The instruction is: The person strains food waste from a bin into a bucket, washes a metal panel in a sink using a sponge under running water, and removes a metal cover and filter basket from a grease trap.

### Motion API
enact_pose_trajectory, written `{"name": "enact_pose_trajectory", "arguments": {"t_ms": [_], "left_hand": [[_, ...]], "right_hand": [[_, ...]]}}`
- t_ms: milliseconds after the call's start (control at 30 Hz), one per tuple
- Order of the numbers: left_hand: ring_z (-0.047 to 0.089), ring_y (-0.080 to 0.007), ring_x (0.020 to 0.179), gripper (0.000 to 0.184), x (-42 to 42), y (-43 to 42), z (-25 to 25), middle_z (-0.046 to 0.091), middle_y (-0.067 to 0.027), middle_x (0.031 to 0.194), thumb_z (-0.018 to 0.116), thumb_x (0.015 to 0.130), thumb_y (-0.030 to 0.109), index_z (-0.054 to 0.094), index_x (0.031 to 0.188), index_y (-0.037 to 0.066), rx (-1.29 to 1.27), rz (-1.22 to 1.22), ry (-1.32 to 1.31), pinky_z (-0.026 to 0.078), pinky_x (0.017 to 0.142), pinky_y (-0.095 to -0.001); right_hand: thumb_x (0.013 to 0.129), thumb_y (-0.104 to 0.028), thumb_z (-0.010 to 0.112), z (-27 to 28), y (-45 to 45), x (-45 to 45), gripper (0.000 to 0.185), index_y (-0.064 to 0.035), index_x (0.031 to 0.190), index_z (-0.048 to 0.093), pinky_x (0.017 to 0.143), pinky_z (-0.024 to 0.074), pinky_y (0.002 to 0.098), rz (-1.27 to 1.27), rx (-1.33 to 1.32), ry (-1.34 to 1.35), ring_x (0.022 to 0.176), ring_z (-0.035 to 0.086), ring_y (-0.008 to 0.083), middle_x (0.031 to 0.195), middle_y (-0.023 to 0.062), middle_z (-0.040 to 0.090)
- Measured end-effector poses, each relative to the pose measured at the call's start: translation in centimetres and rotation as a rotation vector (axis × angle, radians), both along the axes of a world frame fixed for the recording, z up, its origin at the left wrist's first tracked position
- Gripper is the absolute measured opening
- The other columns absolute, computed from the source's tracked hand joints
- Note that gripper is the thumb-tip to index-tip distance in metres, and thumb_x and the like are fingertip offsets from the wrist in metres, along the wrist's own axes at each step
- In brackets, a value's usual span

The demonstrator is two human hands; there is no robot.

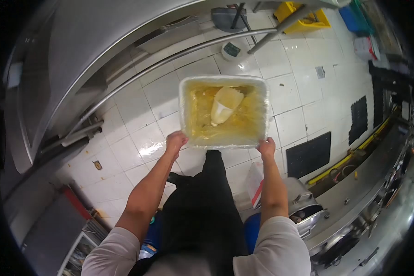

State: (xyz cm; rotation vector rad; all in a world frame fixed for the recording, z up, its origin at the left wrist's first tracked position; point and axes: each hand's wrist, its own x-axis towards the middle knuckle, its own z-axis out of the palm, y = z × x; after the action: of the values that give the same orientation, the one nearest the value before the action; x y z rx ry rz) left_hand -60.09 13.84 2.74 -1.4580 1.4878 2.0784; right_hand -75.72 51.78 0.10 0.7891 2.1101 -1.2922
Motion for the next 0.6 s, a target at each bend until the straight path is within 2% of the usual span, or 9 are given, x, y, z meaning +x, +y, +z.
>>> {"name": "enact_pose_trajectory", "arguments": {"t_ms": [67,133,200,267,367,467,567,600], "left_hand": [[0.05,-0.0094,0.063,0.006,-5.8,0.0,2.8,0.055,-0.0004,0.071,0.056,0.077,0.003,0.062,0.075,0.003,-0.009,-0.075,0.03,0.042,0.06,-0.0224],[0.048,-0.0095,0.062,0.007,-10.6,-1.1,1.6,0.054,-0.0004,0.068,0.057,0.073,0.001,0.063,0.076,0.0,-0.139,-0.323,0.013,0.039,0.058,-0.0233],[0.048,-0.01,0.062,0.012,-15.9,-1.0,2.6,0.054,-0.0013,0.068,0.058,0.072,0.002,0.064,0.08,-0.003,-0.247,-0.472,0.066,0.039,0.057,-0.0247],[0.05,-0.0107,0.064,0.02,-20.4,-0.4,4.2,0.059,-0.0034,0.074,0.06,0.072,0.004,0.067,0.09,-0.005,-0.248,-0.526,0.061,0.041,0.058,-0.0248],[0.056,-0.0118,0.069,0.032,-25.9,-0.7,3.1,0.064,-0.0064,0.085,0.061,0.074,0.006,0.065,0.104,-0.005,-0.318,-0.697,0.093,0.045,0.061,-0.0248],[0.06,-0.0129,0.074,0.039,-28.3,-1.4,2.1,0.066,-0.0079,0.096,0.061,0.078,0.008,0.061,0.115,-0.004,-0.618,-0.701,0.174,0.048,0.065,-0.0254],[0.059,-0.0138,0.07,0.031,-30.4,-1.7,5.6,0.066,-0.0068,0.088,0.064,0.08,0.014,0.064,0.107,-0.002,-0.568,-0.483,0.204,0.05,0.066,-0.0273],[0.058,-0.0127,0.068,0.028,-31.0,-3.4,5.2,0.066,-0.0066,0.087,0.063,0.081,0.014,0.064,0.105,-0.001,-0.644,-0.475,0.253,0.049,0.063,-0.0269]], "right_hand": [[0.085,-0.01,0.062,-0.3,2.2,1.8,0.016,0.0005,0.095,0.054,0.047,0.0552,0.0302,-0.127,-0.018,-0.047,0.057,0.059,0.0168,0.079,0.0118,0.06],[0.089,-0.013,0.06,-1.3,2.4,4.2,0.016,-0.0013,0.096,0.052,0.049,0.0559,0.0305,-0.239,-0.082,-0.103,0.055,0.06,0.0168,0.079,0.0117,0.061],[0.093,-0.019,0.059,-1.3,2.5,5.9,0.017,-0.0033,0.095,0.052,0.052,0.0571,0.0305,-0.367,-0.16,-0.151,0.056,0.062,0.0179,0.082,0.0117,0.063],[0.094,-0.022,0.058,0.9,0.6,7.3,0.021,-0.0023,0.096,0.051,0.052,0.057,0.0303,-0.481,-0.25,-0.164,0.055,0.063,0.0185,0.081,0.0121,0.063],[0.094,-0.024,0.058,1.6,-2.4,8.6,0.025,-0.0005,0.098,0.051,0.053,0.0567,0.0298,-0.56,-0.309,-0.218,0.057,0.064,0.0187,0.08,0.0133,0.065],[0.093,-0.026,0.06,1.5,-4.5,8.6,0.028,0.0002,0.099,0.051,0.054,0.0564,0.0293,-0.547,-0.422,-0.288,0.06,0.065,0.0184,0.082,0.0151,0.066],[0.091,-0.029,0.063,2.6,-5.5,7.8,0.034,0.0013,0.1,0.052,0.056,0.0561,0.0293,-0.491,-0.493,-0.36,0.062,0.066,0.0179,0.085,0.0168,0.068],[0.09,-0.029,0.064,2.3,-5.8,7.6,0.034,0.0018,0.1,0.053,0.056,0.056,0.0292,-0.466,-0.511,-0.385,0.062,0.066,0.0178,0.084,0.0165,0.068]]}}
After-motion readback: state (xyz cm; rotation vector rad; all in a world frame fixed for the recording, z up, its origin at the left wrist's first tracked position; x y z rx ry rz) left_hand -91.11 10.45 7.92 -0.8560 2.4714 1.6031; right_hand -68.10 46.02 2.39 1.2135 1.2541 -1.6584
